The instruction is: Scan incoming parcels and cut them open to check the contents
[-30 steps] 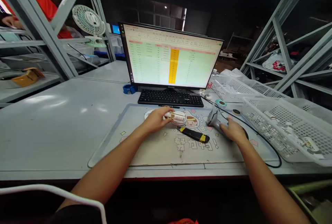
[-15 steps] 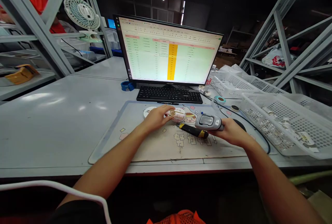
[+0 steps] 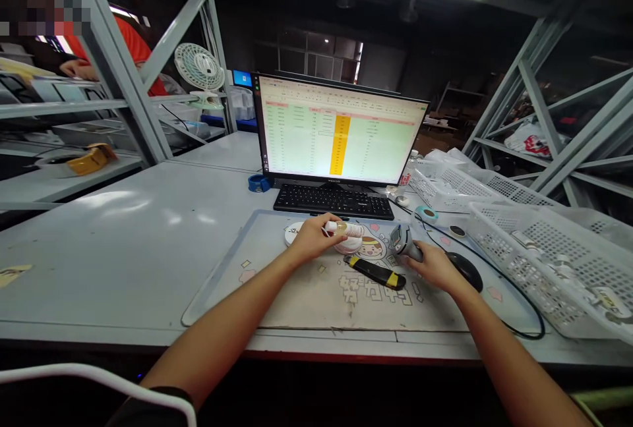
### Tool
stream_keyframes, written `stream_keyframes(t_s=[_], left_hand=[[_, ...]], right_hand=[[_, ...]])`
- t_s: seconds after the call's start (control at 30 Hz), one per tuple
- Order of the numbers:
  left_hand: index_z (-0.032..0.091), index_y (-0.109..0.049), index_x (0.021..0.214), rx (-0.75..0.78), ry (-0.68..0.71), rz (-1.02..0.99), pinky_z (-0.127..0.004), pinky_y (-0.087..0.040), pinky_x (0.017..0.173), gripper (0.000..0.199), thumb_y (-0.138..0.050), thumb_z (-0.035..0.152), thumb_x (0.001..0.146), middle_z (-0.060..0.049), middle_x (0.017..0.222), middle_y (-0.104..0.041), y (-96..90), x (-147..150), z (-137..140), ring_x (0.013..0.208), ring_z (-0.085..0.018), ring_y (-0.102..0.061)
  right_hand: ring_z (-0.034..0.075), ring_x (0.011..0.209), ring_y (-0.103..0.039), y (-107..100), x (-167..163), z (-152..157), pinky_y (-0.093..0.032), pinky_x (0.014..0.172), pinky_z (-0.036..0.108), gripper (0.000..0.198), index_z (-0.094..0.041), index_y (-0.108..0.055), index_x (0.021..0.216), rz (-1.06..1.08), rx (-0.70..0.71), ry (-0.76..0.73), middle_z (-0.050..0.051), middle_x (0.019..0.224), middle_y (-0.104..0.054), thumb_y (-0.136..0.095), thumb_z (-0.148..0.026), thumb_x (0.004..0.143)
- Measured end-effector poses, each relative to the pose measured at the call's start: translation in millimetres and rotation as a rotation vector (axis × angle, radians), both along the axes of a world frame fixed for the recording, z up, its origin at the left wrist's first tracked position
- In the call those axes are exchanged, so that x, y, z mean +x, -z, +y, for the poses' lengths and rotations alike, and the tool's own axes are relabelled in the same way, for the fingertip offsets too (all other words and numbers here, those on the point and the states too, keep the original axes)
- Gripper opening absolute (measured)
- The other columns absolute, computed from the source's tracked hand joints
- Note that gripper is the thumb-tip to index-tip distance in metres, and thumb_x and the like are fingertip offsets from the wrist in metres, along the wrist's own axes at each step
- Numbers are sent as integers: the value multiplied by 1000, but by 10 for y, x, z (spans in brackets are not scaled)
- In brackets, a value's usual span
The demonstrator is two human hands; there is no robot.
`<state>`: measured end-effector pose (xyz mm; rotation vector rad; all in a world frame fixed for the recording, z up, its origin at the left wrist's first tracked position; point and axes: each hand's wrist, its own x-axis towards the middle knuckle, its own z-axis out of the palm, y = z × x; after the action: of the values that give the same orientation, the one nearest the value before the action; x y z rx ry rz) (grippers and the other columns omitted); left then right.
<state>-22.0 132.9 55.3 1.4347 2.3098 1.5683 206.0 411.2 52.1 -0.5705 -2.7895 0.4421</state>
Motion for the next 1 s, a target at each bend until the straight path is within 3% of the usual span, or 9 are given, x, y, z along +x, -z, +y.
stream_keyframes(t_s=[0.1, 0.17, 0.3, 0.47, 0.67, 0.87, 1.0], left_hand=[[20, -70, 100, -1, -25, -6, -29, -51, 68, 35, -77, 51, 87, -3, 91, -74, -43, -9, 213, 77, -19, -66], [19, -66, 99, -21, -42, 25, -30, -53, 76, 32, -72, 51, 93, -6, 99, -74, -34, -3, 395, 87, -21, -69], [19, -60, 118, -129, -79, 99, -37, -53, 93, 31, -53, 46, 106, -12, 115, -75, 108, 59, 727, 108, -27, -71], [12, -52, 136, -326, -131, 178, -43, -52, 95, 43, -42, 45, 110, -21, 116, -77, 299, 115, 871, 111, -36, -73], [4, -47, 142, -449, -249, 251, -44, -51, 94, 54, -29, 45, 111, -29, 122, -74, 298, -3, 607, 114, -39, -72], [9, -53, 132, -482, -331, 321, -48, -49, 100, 52, -32, 50, 108, -25, 111, -76, 264, -146, 95, 114, -41, -69], [12, -51, 127, -472, -388, 273, -46, -53, 88, 51, -24, 51, 108, -23, 106, -76, 303, -253, -119, 104, -40, -73]], right_hand=[[35, 115, -72, 240, -49, 135, -55, 98, 42, 46, -16, -68, 131, 1, 66, 34, 18, 127, -75, -68, -36, 90], [37, 122, -70, 341, -21, 274, -54, 104, 46, 57, -14, -65, 140, 40, 81, 41, 21, 134, -73, -67, -43, 92], [38, 121, -70, 407, 258, 825, -54, 106, 53, 59, -17, -68, 141, 173, 158, 148, 19, 131, -74, -54, -55, 99], [42, 130, -64, 582, 757, 1530, -48, 113, 64, 61, -18, -72, 136, 234, 305, 177, 19, 139, -69, -51, -61, 98], [35, 131, -65, 870, 911, 1557, -51, 115, 54, 66, -20, -65, 145, 340, 146, 130, 16, 141, -68, -52, -65, 99], [32, 128, -67, 936, 872, 1451, -56, 109, 48, 59, -23, -63, 148, 328, 157, 96, 13, 143, -64, -51, -58, 102], [31, 126, -67, 971, 878, 1455, -57, 107, 47, 54, -25, -70, 141, 324, 184, 160, 13, 142, -65, -48, -56, 103]])
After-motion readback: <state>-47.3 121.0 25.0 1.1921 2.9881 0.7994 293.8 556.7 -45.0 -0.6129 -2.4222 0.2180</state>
